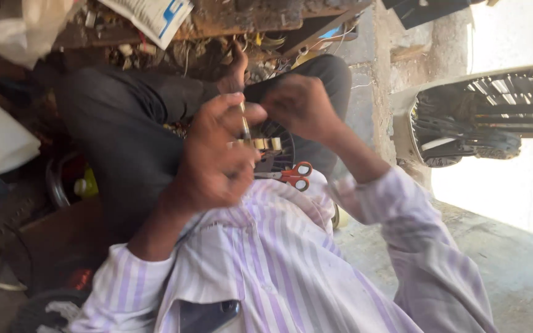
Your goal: The person sits cross-legged on the floor and winds copper wire onto a small cylindrical component using a hand-cranked winding tool. The person repeatedly cranks the handle to rotate the component and winds the wire by hand, occasionally pausing to adjust the wire or inspect the component.
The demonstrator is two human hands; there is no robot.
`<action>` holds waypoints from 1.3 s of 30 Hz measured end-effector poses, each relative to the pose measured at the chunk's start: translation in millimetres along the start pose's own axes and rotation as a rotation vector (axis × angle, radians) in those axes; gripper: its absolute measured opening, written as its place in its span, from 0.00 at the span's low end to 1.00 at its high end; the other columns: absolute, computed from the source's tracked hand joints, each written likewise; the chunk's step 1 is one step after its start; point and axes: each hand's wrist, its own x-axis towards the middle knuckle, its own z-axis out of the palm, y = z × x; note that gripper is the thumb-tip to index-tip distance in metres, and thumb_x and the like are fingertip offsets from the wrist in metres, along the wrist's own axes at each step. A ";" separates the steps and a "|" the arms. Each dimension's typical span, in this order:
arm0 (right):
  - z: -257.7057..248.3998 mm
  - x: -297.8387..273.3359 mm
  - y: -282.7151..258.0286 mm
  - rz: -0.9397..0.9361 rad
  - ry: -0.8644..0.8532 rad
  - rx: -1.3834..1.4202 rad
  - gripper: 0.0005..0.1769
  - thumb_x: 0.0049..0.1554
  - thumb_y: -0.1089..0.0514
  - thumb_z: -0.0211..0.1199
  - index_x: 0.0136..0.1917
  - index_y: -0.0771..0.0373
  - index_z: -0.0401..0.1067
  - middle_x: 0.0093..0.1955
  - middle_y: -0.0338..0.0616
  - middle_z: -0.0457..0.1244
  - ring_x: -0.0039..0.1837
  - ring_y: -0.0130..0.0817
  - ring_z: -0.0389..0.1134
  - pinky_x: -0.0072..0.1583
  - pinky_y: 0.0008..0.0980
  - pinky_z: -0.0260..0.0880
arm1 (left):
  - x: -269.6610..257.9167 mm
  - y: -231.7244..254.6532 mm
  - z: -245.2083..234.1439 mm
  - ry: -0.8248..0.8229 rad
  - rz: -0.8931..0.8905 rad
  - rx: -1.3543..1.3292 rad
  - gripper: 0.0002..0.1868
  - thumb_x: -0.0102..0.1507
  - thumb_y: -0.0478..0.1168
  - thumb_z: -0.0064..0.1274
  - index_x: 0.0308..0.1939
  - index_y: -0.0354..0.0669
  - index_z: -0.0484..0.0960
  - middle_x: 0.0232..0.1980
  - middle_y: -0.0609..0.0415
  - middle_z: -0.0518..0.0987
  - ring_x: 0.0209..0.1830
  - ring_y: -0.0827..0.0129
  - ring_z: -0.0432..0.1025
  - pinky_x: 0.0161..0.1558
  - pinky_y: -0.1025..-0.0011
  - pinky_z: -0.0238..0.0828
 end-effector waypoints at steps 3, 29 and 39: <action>8.3 13.7 -12.0 0.009 0.022 -0.232 0.09 0.54 0.52 0.78 0.41 0.54 0.80 0.36 0.40 0.67 0.36 0.36 0.69 0.37 0.38 0.67 | 14.7 -29.1 13.6 0.089 -0.730 -0.370 0.05 0.63 0.37 0.59 0.41 0.40 0.82 0.47 0.47 0.82 0.42 0.59 0.78 0.49 0.58 0.76; -37.5 -7.1 -130.2 -0.332 -0.396 -0.351 0.05 0.54 0.57 0.70 0.46 0.53 0.80 0.38 0.35 0.66 0.40 0.31 0.69 0.41 0.36 0.67 | 31.0 -10.9 -16.6 -0.103 -0.505 -0.540 0.07 0.63 0.32 0.59 0.44 0.40 0.79 0.52 0.52 0.78 0.43 0.69 0.79 0.47 0.67 0.78; -5.6 14.5 -2.5 -0.097 0.059 -0.288 0.08 0.53 0.57 0.77 0.43 0.56 0.79 0.42 0.41 0.69 0.44 0.40 0.71 0.45 0.38 0.71 | 25.0 -5.0 6.6 0.128 -0.392 -0.173 0.05 0.65 0.32 0.63 0.42 0.38 0.81 0.51 0.51 0.77 0.39 0.64 0.74 0.42 0.71 0.72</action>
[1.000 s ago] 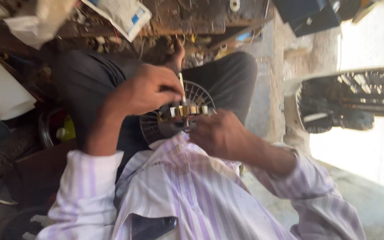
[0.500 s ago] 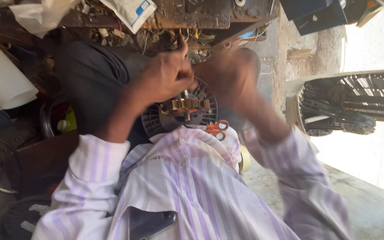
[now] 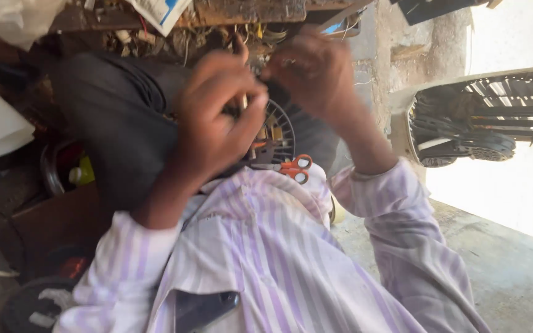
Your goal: The person sits cross-legged on the floor and winds copper wire onto a small cylindrical component using a hand-cranked winding tool. The person repeatedly cranks the handle to rotate the component and winds the wire by hand, occasionally pausing to adjust the wire or inspect the component.
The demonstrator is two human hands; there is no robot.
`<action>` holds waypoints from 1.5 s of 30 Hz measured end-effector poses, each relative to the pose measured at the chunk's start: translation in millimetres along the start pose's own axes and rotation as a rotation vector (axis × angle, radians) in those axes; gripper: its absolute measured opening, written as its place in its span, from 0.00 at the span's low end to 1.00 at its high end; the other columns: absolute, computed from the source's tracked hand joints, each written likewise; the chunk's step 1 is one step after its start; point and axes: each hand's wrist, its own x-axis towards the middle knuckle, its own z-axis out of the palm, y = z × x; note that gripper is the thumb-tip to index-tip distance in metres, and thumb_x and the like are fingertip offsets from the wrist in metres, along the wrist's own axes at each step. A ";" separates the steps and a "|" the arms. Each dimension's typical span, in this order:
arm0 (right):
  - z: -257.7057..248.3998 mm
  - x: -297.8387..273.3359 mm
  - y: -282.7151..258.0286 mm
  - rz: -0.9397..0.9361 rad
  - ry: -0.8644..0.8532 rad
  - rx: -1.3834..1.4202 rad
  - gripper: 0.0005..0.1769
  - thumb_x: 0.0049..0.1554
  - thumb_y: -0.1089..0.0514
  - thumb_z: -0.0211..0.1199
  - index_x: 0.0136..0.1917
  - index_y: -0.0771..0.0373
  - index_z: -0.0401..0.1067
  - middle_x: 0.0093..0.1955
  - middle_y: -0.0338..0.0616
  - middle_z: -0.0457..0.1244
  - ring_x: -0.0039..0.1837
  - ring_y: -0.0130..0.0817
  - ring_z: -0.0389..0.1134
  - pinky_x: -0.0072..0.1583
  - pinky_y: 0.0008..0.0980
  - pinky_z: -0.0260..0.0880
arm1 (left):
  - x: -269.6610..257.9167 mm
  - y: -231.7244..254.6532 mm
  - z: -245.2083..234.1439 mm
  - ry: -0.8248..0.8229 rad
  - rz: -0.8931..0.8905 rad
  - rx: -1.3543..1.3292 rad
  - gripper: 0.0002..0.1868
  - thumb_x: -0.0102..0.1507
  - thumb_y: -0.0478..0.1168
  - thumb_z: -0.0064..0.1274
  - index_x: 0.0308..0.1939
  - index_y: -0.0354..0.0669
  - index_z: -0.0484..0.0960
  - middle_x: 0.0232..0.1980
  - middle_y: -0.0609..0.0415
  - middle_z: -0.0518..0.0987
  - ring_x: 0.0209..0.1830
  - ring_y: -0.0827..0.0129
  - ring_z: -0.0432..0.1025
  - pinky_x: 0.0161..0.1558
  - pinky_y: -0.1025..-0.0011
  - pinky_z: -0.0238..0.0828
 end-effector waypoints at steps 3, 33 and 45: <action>-19.8 7.0 8.2 -0.110 0.031 -0.045 0.08 0.59 0.58 0.77 0.45 0.60 0.78 0.45 0.41 0.69 0.47 0.40 0.71 0.47 0.39 0.70 | 40.7 -10.0 -8.3 -0.181 0.194 0.206 0.17 0.58 0.41 0.75 0.32 0.38 0.80 0.39 0.50 0.75 0.40 0.53 0.75 0.44 0.59 0.70; -82.6 -16.5 -58.8 0.014 0.175 -0.049 0.13 0.51 0.55 0.82 0.44 0.60 0.81 0.33 0.39 0.62 0.31 0.29 0.60 0.35 0.35 0.54 | -1.6 -23.2 -3.8 -0.363 0.176 0.095 0.04 0.57 0.34 0.65 0.35 0.40 0.86 0.53 0.49 0.81 0.57 0.56 0.75 0.76 0.41 0.52; 27.9 9.9 19.1 0.261 0.061 0.358 0.11 0.56 0.58 0.80 0.43 0.63 0.78 0.37 0.39 0.66 0.39 0.34 0.68 0.42 0.34 0.67 | -63.8 -0.2 -4.8 -0.206 0.445 0.600 0.05 0.65 0.35 0.62 0.40 0.36 0.84 0.66 0.43 0.74 0.68 0.41 0.67 0.69 0.39 0.60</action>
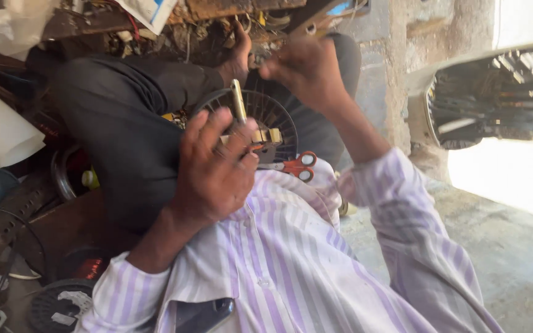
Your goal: The person sits cross-legged on the floor and winds copper wire onto a small cylindrical component using a hand-cranked winding tool. The person repeatedly cranks the handle to rotate the component and winds the wire by hand, occasionally pausing to adjust the wire or inspect the component.
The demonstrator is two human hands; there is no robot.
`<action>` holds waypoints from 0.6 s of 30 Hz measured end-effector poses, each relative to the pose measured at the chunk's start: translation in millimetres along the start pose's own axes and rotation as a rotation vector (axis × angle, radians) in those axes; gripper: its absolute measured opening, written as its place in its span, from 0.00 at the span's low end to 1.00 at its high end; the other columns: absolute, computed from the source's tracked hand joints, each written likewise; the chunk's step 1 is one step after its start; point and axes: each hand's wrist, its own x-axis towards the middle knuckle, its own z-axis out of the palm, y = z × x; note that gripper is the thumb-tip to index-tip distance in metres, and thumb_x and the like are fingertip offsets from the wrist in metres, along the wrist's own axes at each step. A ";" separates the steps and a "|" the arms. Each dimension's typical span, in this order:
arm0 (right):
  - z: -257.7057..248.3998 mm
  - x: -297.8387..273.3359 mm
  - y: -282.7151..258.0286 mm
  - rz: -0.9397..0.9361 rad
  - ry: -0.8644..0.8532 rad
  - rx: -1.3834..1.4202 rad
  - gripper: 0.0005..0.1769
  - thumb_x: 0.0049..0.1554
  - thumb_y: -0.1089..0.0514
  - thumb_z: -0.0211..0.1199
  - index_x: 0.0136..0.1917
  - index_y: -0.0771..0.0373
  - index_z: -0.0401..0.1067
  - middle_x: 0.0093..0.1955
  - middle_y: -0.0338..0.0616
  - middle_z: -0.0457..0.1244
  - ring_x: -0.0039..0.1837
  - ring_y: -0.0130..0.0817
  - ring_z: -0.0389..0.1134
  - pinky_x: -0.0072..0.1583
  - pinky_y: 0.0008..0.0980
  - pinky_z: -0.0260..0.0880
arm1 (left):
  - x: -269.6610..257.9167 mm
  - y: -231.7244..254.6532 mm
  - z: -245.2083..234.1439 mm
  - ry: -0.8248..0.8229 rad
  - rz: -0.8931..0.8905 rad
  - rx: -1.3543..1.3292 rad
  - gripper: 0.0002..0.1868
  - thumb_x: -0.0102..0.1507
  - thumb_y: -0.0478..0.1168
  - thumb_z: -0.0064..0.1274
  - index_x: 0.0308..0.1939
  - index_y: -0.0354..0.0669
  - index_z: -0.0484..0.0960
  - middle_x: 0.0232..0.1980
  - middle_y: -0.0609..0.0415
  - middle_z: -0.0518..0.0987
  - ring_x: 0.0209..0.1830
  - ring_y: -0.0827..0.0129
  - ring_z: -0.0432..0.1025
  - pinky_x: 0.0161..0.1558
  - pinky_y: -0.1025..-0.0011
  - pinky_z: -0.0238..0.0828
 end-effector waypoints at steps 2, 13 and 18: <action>-5.0 11.5 -2.8 -0.100 0.075 -0.113 0.11 0.56 0.58 0.79 0.44 0.61 0.77 0.39 0.39 0.67 0.42 0.36 0.69 0.44 0.37 0.68 | 18.7 -3.0 3.5 0.129 -0.325 -0.403 0.06 0.64 0.37 0.61 0.40 0.37 0.83 0.59 0.47 0.77 0.56 0.49 0.74 0.57 0.50 0.73; -39.1 -97.0 -135.6 -0.371 -0.426 -0.474 0.03 0.52 0.53 0.70 0.43 0.47 0.81 0.39 0.33 0.66 0.40 0.35 0.68 0.40 0.39 0.65 | 32.0 -53.2 -9.7 -0.116 -0.549 -0.809 0.08 0.65 0.37 0.63 0.47 0.39 0.84 0.47 0.53 0.79 0.44 0.63 0.73 0.46 0.64 0.71; -46.6 -50.3 -69.1 -0.225 -0.156 -0.358 0.03 0.56 0.58 0.72 0.45 0.56 0.79 0.43 0.38 0.68 0.46 0.39 0.70 0.47 0.39 0.70 | 20.2 -3.0 -10.7 0.081 0.241 0.194 0.12 0.57 0.36 0.58 0.44 0.38 0.85 0.56 0.54 0.76 0.52 0.67 0.74 0.50 0.57 0.75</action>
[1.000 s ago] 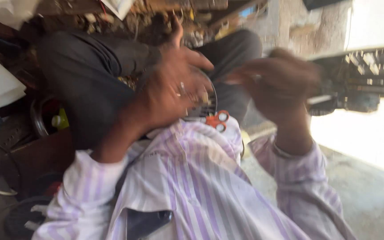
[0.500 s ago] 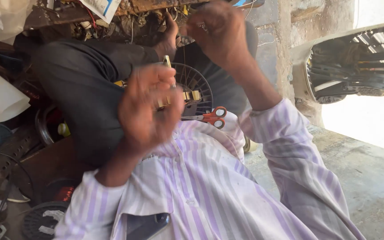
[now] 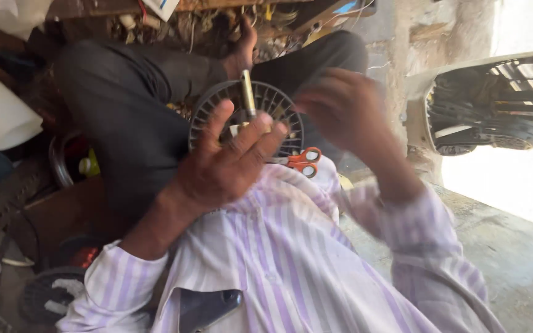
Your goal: The person sits cross-legged on the floor and winds copper wire onto a small cylindrical component using a hand-cranked winding tool. The person repeatedly cranks the handle to rotate the component and winds the wire by hand, occasionally pausing to adjust the wire or inspect the component.
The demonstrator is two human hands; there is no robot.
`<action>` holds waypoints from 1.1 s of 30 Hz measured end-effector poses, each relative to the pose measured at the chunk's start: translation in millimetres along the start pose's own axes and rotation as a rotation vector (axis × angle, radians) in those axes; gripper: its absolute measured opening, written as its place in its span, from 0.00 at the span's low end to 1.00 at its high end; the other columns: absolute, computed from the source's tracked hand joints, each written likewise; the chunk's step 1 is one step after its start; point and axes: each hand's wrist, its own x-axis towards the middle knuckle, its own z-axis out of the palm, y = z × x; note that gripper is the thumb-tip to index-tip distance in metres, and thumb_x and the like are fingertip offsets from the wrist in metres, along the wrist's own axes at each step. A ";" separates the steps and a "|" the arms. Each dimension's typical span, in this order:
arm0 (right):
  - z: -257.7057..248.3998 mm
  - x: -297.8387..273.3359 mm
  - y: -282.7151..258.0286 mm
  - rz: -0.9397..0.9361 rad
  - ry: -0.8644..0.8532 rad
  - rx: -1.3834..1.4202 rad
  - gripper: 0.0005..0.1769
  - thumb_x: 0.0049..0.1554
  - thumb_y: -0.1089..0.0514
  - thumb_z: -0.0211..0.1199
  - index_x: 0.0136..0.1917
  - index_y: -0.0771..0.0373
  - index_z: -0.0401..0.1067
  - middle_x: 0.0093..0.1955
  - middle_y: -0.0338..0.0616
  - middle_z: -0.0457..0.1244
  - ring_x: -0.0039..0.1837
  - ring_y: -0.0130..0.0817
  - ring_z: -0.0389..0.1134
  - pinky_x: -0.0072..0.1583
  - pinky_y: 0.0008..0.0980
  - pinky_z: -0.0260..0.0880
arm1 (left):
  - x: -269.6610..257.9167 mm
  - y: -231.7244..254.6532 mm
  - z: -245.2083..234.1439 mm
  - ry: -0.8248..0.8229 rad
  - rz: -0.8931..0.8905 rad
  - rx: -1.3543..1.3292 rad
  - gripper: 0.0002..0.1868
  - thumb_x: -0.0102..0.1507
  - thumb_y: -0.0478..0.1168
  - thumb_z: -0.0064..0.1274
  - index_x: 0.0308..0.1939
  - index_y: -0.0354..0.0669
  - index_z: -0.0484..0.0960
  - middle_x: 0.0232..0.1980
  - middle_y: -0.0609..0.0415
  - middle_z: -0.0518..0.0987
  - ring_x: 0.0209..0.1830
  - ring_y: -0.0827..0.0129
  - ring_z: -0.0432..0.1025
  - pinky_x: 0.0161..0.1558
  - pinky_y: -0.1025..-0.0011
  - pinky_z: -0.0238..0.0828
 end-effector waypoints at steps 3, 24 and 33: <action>22.5 43.0 7.8 0.054 0.055 0.153 0.03 0.57 0.60 0.73 0.44 0.57 0.79 0.42 0.40 0.69 0.45 0.37 0.71 0.45 0.37 0.71 | 32.6 -16.1 -2.1 0.139 -0.453 -0.684 0.08 0.59 0.31 0.62 0.40 0.40 0.81 0.56 0.43 0.77 0.52 0.57 0.76 0.55 0.64 0.78; 2.2 28.4 4.1 0.057 0.057 0.220 0.10 0.54 0.63 0.80 0.42 0.65 0.78 0.40 0.43 0.67 0.44 0.37 0.67 0.46 0.36 0.66 | -6.4 8.4 2.8 -0.201 -0.168 -0.104 0.09 0.66 0.36 0.61 0.48 0.34 0.88 0.70 0.47 0.74 0.77 0.50 0.60 0.75 0.40 0.52; 24.0 54.2 11.0 -0.128 0.177 -0.225 0.07 0.53 0.60 0.72 0.46 0.54 0.79 0.40 0.37 0.64 0.42 0.38 0.68 0.41 0.40 0.64 | 38.1 -55.3 31.9 -0.224 -0.734 -0.534 0.13 0.58 0.44 0.72 0.33 0.40 0.85 0.40 0.49 0.81 0.38 0.57 0.78 0.40 0.59 0.73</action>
